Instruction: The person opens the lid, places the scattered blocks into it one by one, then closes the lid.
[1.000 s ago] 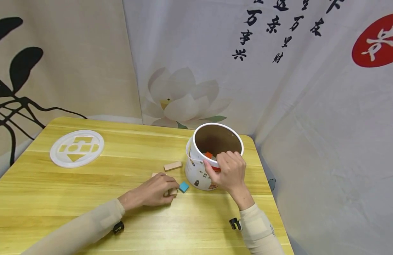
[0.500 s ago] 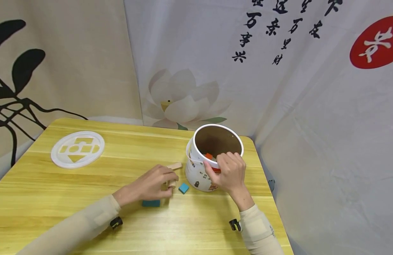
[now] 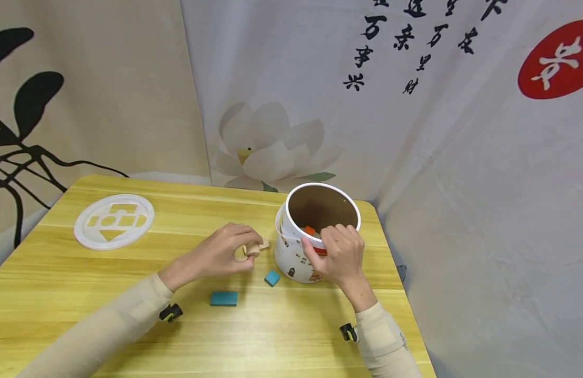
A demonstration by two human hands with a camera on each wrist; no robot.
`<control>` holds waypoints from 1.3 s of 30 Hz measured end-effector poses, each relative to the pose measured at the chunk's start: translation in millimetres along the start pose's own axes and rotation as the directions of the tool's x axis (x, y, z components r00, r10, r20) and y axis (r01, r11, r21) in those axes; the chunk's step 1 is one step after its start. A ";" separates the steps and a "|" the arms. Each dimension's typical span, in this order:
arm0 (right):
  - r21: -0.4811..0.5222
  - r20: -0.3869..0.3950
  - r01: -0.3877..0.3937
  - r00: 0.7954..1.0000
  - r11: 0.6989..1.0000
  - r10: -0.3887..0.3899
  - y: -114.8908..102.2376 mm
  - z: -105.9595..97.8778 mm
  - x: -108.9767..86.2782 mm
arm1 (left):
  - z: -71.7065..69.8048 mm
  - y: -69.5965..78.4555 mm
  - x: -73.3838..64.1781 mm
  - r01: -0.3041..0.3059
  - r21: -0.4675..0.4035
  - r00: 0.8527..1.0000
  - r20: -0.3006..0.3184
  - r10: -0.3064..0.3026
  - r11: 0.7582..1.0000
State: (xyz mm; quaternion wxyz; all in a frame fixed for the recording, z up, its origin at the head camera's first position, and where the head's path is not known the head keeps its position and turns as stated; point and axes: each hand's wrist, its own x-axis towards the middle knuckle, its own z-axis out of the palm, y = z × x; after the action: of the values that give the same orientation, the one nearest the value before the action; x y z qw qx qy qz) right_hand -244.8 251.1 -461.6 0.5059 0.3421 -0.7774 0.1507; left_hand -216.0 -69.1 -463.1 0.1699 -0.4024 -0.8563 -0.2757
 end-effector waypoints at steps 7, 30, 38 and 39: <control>0.003 0.000 0.003 1.000 1.000 -0.003 0.0 -0.8 0.9 | -21.4 -3.3 19.0 -0.008 -0.005 0.999 -0.051 0.007 1.000; -0.007 -0.001 0.019 1.000 1.000 -0.019 2.9 0.1 0.9 | -55.5 15.2 114.0 -0.055 -0.009 0.998 -0.030 0.055 0.998; -0.009 0.000 0.018 1.000 1.000 -0.018 4.3 0.8 -0.5 | -48.4 23.9 142.5 -0.044 -0.019 0.998 0.040 0.045 0.999; -0.010 0.001 0.018 1.000 1.000 -0.018 4.3 0.7 -0.7 | -46.7 24.6 145.5 -0.043 -0.020 0.998 0.048 0.044 0.999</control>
State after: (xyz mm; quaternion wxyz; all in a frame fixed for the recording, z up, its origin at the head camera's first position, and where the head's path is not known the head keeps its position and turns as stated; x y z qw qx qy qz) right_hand -248.0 254.1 -462.1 0.5084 0.3468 -0.7753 0.1421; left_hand -283.5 1.9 -343.4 0.1514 -0.4292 -0.8485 -0.2700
